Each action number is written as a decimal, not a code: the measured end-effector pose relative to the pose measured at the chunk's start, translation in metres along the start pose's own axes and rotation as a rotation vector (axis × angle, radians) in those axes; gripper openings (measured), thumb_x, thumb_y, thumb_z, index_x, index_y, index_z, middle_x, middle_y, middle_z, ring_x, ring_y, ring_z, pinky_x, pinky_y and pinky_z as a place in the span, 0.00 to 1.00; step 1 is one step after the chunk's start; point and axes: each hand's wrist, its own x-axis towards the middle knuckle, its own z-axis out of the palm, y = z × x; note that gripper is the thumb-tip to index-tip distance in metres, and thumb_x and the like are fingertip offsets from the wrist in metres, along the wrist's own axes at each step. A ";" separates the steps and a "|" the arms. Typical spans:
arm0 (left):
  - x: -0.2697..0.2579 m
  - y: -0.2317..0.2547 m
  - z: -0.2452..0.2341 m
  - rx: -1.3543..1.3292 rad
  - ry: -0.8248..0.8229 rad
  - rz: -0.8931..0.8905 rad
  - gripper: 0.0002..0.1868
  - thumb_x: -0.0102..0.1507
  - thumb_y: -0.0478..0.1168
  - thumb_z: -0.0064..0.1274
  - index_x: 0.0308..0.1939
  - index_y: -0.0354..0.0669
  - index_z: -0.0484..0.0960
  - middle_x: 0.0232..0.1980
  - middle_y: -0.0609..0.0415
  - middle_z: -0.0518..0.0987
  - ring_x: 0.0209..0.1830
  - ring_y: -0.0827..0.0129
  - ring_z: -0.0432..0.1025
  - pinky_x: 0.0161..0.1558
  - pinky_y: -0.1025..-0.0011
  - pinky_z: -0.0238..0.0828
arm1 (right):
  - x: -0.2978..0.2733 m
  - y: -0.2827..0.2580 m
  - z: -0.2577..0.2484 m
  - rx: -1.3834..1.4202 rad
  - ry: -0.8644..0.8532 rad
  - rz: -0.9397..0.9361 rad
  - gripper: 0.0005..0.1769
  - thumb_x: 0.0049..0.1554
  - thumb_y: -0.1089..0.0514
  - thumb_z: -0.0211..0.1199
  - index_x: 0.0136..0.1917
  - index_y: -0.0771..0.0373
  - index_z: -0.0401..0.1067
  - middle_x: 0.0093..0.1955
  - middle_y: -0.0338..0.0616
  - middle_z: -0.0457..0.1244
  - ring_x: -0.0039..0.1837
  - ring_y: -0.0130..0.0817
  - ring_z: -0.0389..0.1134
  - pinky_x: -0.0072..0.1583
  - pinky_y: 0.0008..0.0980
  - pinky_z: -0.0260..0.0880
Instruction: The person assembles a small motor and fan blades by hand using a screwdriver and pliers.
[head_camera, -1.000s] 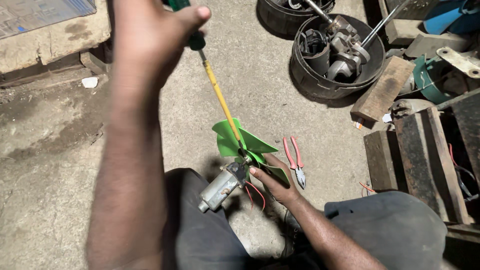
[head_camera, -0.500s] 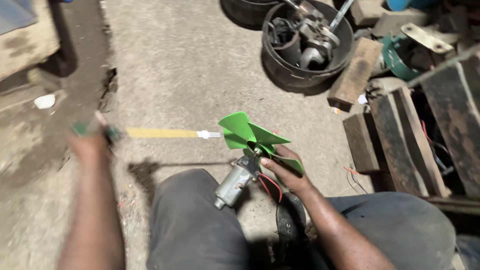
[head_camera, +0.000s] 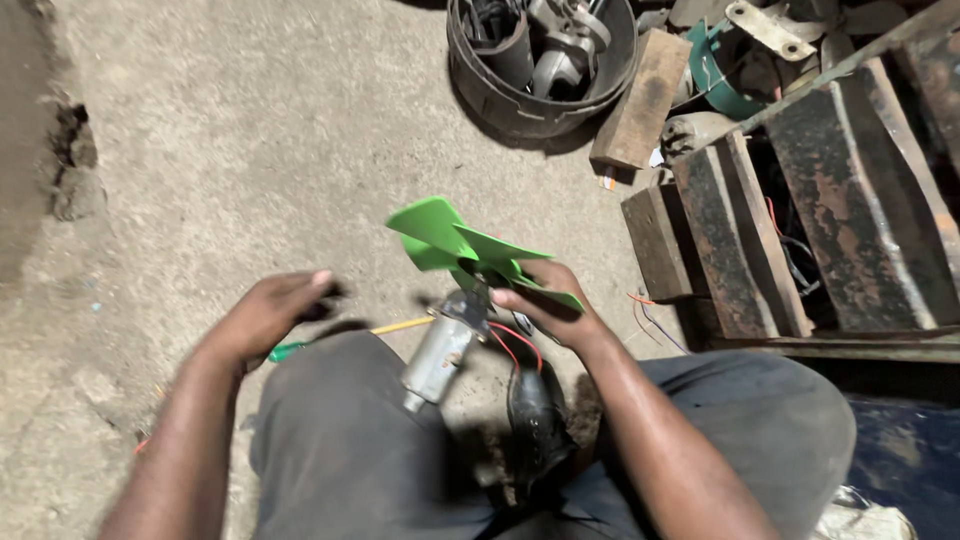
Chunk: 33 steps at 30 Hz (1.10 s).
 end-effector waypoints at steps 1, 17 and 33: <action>-0.009 0.038 0.009 0.105 -0.268 0.063 0.36 0.63 0.65 0.44 0.59 0.41 0.85 0.58 0.46 0.84 0.60 0.56 0.76 0.62 0.58 0.70 | 0.004 -0.002 0.001 -0.002 -0.007 0.009 0.23 0.58 0.57 0.70 0.64 0.67 0.75 0.60 0.45 0.71 0.62 0.31 0.70 0.65 0.33 0.70; -0.075 0.186 0.129 -0.465 -0.277 -0.010 0.28 0.56 0.38 0.64 0.59 0.38 0.76 0.43 0.46 0.84 0.38 0.66 0.81 0.42 0.67 0.81 | 0.020 0.246 -0.003 -0.470 0.190 0.636 0.42 0.48 0.37 0.74 0.64 0.68 0.66 0.63 0.65 0.64 0.65 0.55 0.68 0.66 0.47 0.68; -0.102 0.162 0.132 -0.735 0.146 0.042 0.32 0.61 0.48 0.56 0.67 0.46 0.67 0.41 0.48 0.75 0.25 0.66 0.75 0.21 0.66 0.76 | 0.022 0.115 -0.019 -0.858 0.160 0.483 0.20 0.55 0.44 0.63 0.46 0.63 0.80 0.47 0.58 0.71 0.51 0.55 0.73 0.56 0.48 0.72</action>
